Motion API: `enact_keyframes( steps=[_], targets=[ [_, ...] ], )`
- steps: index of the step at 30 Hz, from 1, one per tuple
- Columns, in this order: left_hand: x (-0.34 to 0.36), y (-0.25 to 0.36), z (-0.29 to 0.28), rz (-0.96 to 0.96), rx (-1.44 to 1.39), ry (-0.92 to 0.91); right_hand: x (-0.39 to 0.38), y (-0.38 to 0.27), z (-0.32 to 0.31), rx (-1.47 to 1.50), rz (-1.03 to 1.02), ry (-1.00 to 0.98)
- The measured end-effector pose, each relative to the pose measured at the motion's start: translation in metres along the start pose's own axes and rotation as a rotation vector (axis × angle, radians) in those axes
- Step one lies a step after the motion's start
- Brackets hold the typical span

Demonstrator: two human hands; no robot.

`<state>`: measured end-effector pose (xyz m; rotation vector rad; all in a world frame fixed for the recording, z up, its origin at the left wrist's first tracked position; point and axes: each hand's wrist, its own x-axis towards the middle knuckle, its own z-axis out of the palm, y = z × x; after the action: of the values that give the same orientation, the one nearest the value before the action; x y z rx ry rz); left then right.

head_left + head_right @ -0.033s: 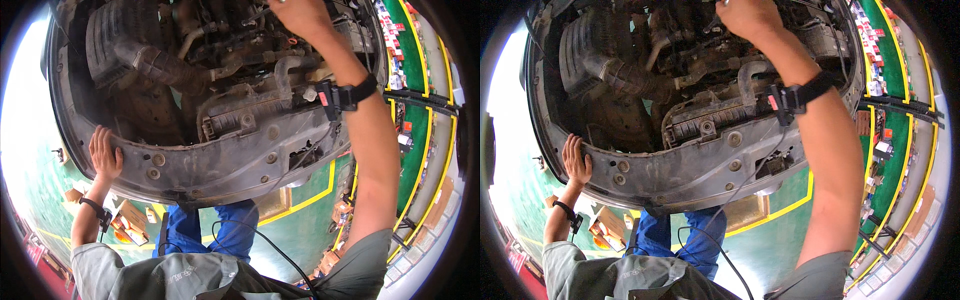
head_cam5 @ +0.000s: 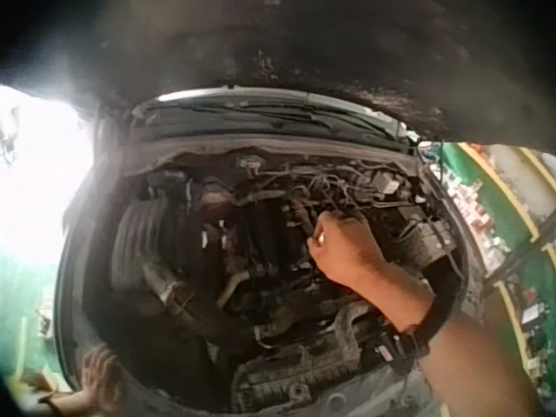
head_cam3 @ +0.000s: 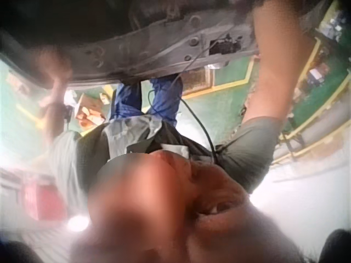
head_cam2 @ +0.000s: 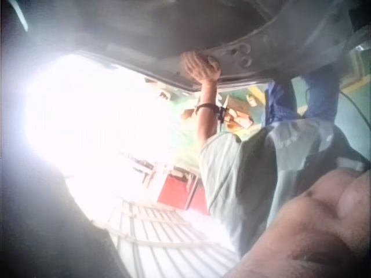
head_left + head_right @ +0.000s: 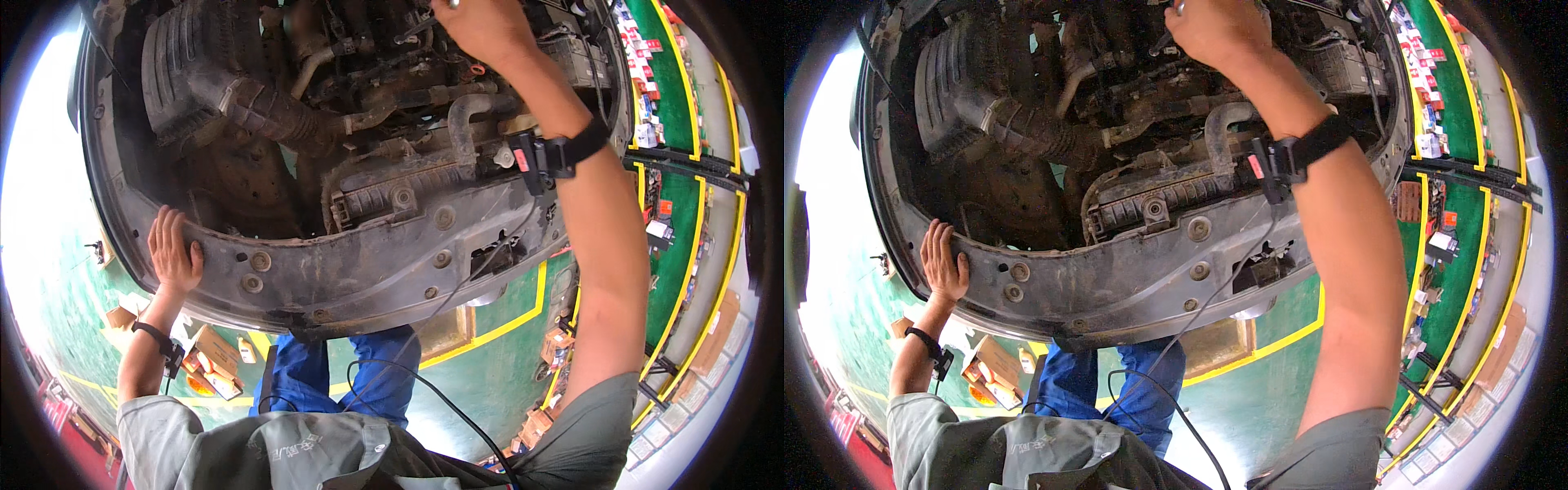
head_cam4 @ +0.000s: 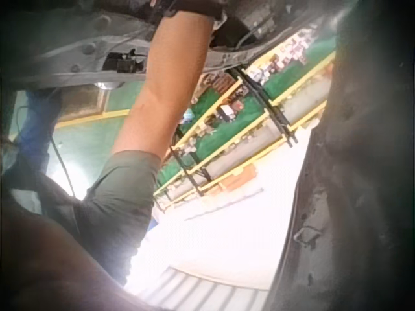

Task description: The person works under the hood of a car, using a ratchet wrench to loosen and remove bolts from the engine. The person then removes a plastic engine cover and sets it aside.

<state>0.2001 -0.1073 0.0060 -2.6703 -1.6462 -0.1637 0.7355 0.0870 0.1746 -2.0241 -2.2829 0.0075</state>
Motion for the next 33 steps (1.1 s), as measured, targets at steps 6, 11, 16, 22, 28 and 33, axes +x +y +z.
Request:
enact_keyframes(
  steps=[6,11,16,22,28,33],
  targets=[
    [-0.001,-0.003,0.003,-0.003,0.011,-0.079,0.021,0.018,0.011,0.106,0.085,-0.14],
    [-0.001,-0.002,0.004,-0.005,0.001,-0.066,0.032,0.021,0.004,0.079,0.072,-0.152],
    [-0.002,-0.004,0.007,-0.026,-0.004,-0.101,0.048,0.022,0.023,-0.022,0.084,-0.315],
    [-0.004,-0.007,0.01,-0.005,-0.016,-0.098,0.066,0.03,0.059,-0.01,-0.019,-0.252],
    [-0.003,-0.007,0.007,-0.001,-0.017,-0.11,0.084,0.023,0.066,-0.069,-0.181,-0.273],
    [-0.001,-0.007,0.007,-0.011,-0.021,-0.121,0.093,0.004,0.058,-0.19,-0.187,-0.438]
  ],
)
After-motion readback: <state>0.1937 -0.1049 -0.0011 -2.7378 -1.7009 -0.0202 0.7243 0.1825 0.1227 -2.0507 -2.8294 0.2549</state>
